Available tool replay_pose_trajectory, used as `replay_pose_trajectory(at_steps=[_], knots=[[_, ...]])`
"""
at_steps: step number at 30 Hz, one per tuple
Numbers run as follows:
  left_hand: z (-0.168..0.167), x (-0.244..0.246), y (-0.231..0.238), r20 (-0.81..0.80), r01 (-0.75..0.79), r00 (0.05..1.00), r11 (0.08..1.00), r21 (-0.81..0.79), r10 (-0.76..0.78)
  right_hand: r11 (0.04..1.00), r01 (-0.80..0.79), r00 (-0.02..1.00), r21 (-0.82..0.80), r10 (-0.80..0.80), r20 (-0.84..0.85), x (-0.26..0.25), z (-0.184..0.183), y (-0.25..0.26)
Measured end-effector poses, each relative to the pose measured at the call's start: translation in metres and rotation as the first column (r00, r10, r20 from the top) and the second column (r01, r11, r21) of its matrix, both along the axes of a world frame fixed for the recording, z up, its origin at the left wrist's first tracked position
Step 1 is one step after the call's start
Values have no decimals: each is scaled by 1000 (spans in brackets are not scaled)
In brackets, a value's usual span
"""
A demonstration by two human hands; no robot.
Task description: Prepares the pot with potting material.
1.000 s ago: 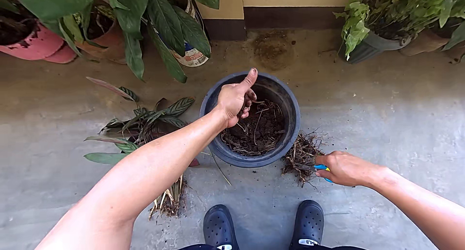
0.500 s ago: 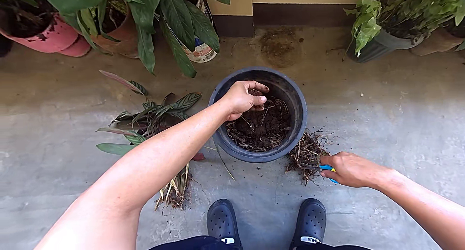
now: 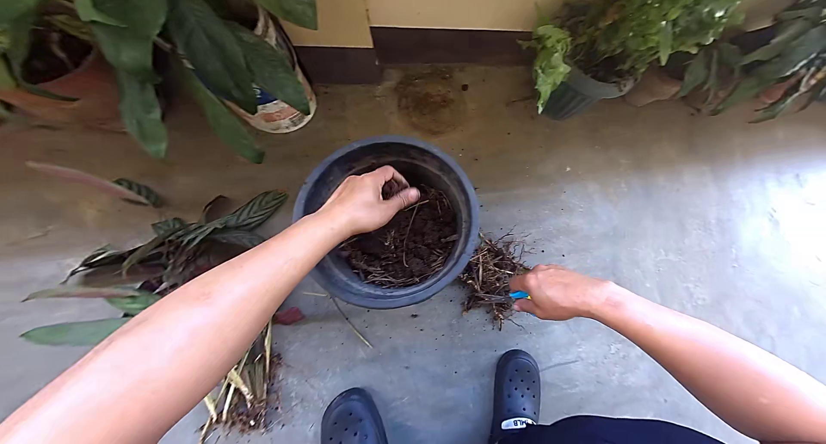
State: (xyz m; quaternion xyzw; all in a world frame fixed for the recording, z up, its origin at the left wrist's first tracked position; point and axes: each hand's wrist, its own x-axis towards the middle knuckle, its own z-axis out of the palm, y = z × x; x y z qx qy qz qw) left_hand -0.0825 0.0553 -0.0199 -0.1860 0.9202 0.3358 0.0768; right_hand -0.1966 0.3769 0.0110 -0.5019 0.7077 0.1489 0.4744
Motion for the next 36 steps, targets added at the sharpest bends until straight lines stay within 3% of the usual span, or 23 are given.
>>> replay_pose_trajectory(at_steps=[3, 9, 14, 18, 21, 23, 27, 31, 36], knots=[[-22, -13, 3, 31, 179, 984, 975, -129, -177, 1000, 4, 1000, 2, -4, 0, 1, 1, 0], [-51, -30, 47, 216, 108, 972, 993, -56, -93, 1000, 0, 1000, 29, -1, 25, 2, 0, -1], [-54, -29, 51, 367, 284, 902, 953, -102, -229, 999, 6, 1000, 53, -7, 27, -3, -5, 6], [-50, -10, 58, 378, 428, 849, 900, -84, -369, 999, -2, 1000, 53, 1, 23, -3, -7, 5], [-46, 0, 52, 295, 505, 834, 860, -67, -467, 998, -7, 1000, 57, 6, 20, -2, -7, 2], [-46, 7, 35, 195, 458, 875, 888, -41, -442, 998, -6, 1000, 59, 5, 15, -3, -6, 1], [-27, 18, 2, 18, 254, 967, 967, -29, -254, 998, 7, 1000, 55, -7, 10, -4, -6, 2], [-5, 13, -7, -122, 160, 979, 986, -38, -164, 998, -6, 1000, 59, 6, -2, 0, -6, -3], [9, 1, -8, -117, 116, 985, 990, -82, -125, 998, -17, 1000, 58, 17, 0, 5, -4, -6]])
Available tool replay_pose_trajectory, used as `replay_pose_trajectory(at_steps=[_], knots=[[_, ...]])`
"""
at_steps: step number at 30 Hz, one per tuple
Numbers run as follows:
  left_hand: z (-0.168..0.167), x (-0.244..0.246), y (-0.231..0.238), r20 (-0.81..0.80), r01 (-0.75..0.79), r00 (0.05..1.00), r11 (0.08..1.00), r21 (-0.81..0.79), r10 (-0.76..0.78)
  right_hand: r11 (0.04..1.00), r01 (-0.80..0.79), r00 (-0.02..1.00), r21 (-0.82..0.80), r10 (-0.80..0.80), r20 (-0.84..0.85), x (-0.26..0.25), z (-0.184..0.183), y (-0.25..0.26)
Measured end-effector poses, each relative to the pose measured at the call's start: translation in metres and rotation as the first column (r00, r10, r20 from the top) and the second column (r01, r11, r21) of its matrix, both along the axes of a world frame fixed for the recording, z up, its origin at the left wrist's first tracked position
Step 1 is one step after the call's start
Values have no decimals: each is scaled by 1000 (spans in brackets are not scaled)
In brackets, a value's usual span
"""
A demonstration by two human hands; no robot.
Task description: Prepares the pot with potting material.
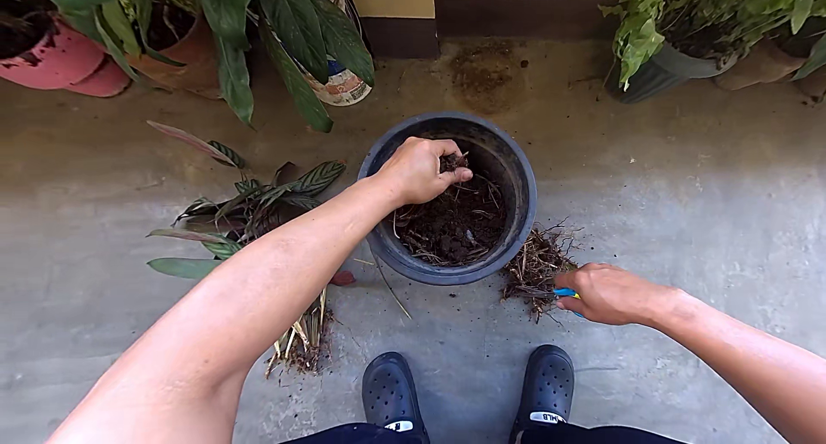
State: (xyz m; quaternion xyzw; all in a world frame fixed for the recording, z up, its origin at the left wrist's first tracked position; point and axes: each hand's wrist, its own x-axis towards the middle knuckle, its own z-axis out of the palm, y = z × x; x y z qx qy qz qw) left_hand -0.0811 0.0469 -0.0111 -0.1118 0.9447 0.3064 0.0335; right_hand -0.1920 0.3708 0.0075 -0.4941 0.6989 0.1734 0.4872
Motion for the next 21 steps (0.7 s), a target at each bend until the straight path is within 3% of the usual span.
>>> replay_pose_trajectory(at_steps=[6, 11, 17, 21], knots=[[19, -5, -1, 25, -96, 995, 993, -67, 97, 1000, 8, 1000, 12, -8, -10, -1, -2, 5], [12, -4, -1, -19, -7, 1000, 999, -40, 7, 1000, 14, 1000, 17, -14, -6, -1, -3, 6], [1, -6, -1, 139, 118, 984, 993, -15, -115, 1000, 16, 1000, 12, -16, 0, -3, -5, 6], [2, 4, 8, 288, 139, 955, 967, -212, -74, 1000, 15, 1000, 9, -15, -1, -5, -6, 10]])
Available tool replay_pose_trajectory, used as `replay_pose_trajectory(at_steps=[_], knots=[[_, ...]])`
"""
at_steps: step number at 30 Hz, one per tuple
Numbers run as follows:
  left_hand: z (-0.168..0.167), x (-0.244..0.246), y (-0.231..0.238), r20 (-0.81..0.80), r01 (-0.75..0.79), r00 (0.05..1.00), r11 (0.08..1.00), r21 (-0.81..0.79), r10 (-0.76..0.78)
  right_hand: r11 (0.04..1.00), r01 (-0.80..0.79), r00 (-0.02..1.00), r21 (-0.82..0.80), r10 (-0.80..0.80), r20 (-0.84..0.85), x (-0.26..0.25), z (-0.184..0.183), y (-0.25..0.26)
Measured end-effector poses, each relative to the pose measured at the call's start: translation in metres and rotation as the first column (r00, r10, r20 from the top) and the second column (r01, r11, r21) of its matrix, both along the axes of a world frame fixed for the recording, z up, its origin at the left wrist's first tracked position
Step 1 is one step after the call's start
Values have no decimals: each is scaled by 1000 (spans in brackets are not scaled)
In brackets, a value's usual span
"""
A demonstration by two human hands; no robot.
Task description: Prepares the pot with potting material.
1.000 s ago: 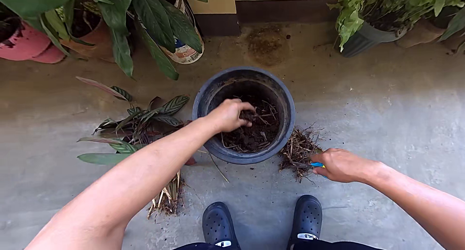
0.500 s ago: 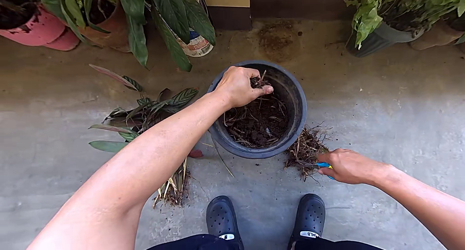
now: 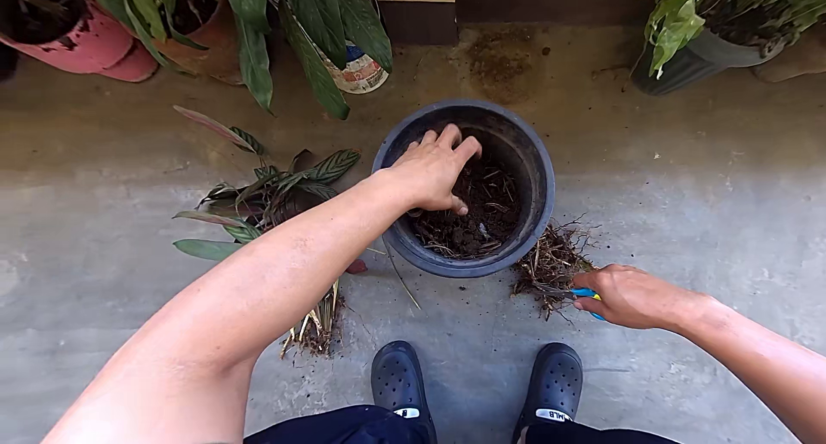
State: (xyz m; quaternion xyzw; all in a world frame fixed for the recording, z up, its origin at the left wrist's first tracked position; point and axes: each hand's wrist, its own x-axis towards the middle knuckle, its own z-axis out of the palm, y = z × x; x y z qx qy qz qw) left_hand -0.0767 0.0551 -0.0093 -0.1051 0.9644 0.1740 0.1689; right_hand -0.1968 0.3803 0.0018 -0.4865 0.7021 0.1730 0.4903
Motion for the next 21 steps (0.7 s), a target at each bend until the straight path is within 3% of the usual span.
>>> replay_pose_trajectory(at_steps=[3, 5, 8, 11, 14, 21], knots=[[-1, 9, 6, 337, 97, 941, 974, -205, -23, 1000, -4, 1000, 22, 4, -2, 0, -2, 3], [-9, 14, 6, 417, 174, 907, 955, -242, -59, 999, -7, 1000, 33, 7, -4, 0, -3, 5], [-1, 17, -2, 346, 167, 934, 966, -196, -91, 1000, 5, 1000, 6, -5, -4, -3, -3, 4], [24, 21, -5, 209, 164, 972, 945, -284, -106, 1000, 15, 999, -7, -15, -33, -4, -2, 2], [47, 21, 2, 189, 176, 975, 930, -322, -119, 1000, 12, 998, 7, -12, -67, -7, -5, 2], [72, 15, 36, 88, 266, 962, 961, -76, -259, 998, 44, 997, 48, -41, -72, -14, -14, 9]])
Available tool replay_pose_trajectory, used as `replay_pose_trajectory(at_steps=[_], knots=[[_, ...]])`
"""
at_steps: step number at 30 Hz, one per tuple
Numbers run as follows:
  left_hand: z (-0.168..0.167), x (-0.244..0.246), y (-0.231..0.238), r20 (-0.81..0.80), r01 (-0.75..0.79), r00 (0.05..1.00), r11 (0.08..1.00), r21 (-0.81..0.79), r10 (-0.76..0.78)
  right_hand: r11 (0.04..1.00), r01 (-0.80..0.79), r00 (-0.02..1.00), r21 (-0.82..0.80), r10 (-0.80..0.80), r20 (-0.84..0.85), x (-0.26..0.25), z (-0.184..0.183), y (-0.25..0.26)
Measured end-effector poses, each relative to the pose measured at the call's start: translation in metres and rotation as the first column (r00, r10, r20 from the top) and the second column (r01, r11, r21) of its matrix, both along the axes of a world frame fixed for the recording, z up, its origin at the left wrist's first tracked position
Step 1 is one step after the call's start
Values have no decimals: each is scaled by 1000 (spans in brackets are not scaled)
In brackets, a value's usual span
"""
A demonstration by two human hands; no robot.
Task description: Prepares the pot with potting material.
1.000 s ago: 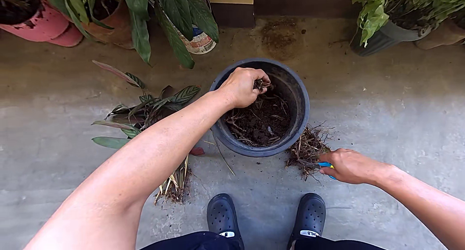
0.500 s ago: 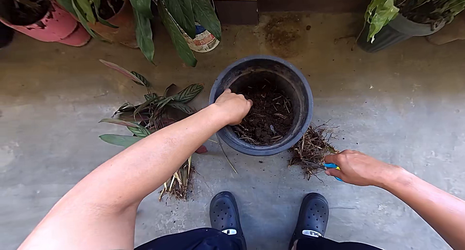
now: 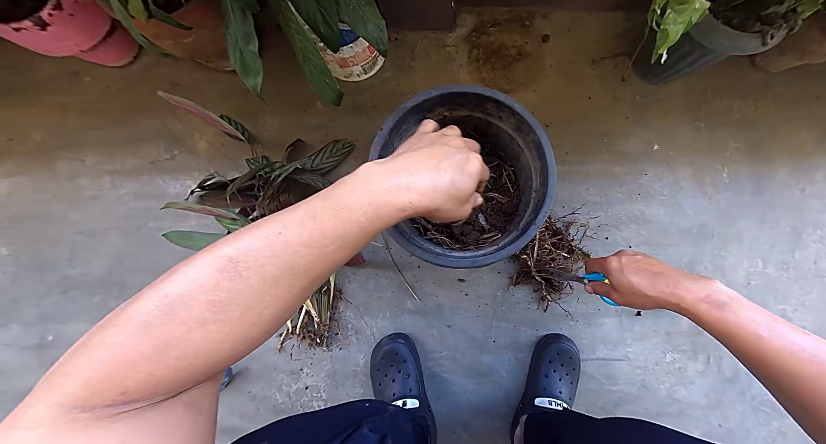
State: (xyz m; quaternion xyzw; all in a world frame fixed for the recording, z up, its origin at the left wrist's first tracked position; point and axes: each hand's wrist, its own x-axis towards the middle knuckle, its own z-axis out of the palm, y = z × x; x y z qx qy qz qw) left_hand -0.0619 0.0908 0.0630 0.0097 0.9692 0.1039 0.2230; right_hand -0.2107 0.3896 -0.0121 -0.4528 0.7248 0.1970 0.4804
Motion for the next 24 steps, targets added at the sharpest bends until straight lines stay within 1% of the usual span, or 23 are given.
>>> replay_pose_trajectory(at_steps=[2, 3, 4, 5, 6, 7, 8, 9, 10, 11, 12, 14, 16, 18, 20, 24], knots=[[2, -2, 8, -132, 58, 991, 981, 185, -33, 1000, 15, 1000, 5, -15, -12, -2, -1, 2], [1, -3, 13, -202, 92, 979, 948, 304, -31, 1000, 22, 1000, 8, -22, -16, -4, -2, 3], [3, -6, 18, -212, 107, 977, 899, 425, -16, 999, 28, 999, 15, -28, -20, -6, -4, 4], [5, -9, 20, -154, 87, 988, 858, 506, -9, 999, 34, 999, 29, -34, -24, -8, -5, 6], [6, -12, 19, -77, 43, 997, 864, 502, -5, 998, 40, 999, 51, -38, -28, -10, -8, 8], [2, -13, 14, -7, 2, 1000, 915, 403, 1, 995, 45, 998, 84, -43, -35, -13, -11, 10], [-5, -14, 8, 74, -32, 997, 971, 239, 15, 991, 47, 998, 122, -42, -44, -15, -13, 13], [-16, -14, 3, 170, -55, 984, 997, 51, 45, 986, 40, 998, 162, -32, -50, -18, -16, 17], [-29, -11, 0, 254, -58, 964, 993, -105, 83, 980, 34, 998, 195, -24, -52, -21, -19, 21], [-42, -7, -2, 326, -37, 939, 975, -220, 109, 975, 31, 998, 222, -20, -53, -23, -21, 25], [-56, -1, -2, 374, -2, 920, 956, -294, 116, 970, 31, 998, 241, -18, -56, -24, -23, 29], [-80, 10, -3, 411, 51, 907, 942, -332, 96, 969, 40, 998, 244, -24, -66, -26, -27, 34], [-88, 16, -6, 396, 80, 917, 951, -299, 48, 972, 58, 996, 226, -42, -75, -27, -28, 35], [-79, 16, -8, 365, 85, 931, 953, -289, 28, 977, 68, 995, 201, -53, -80, -28, -28, 32], [-63, 14, -10, 343, 73, 939, 952, -297, 35, 980, 70, 995, 187, -56, -80, -29, -30, 32], [-27, 6, -8, 364, 23, 924, 935, -355, 115, 979, 60, 995, 192, -44, -89, -31, -34, 31]])
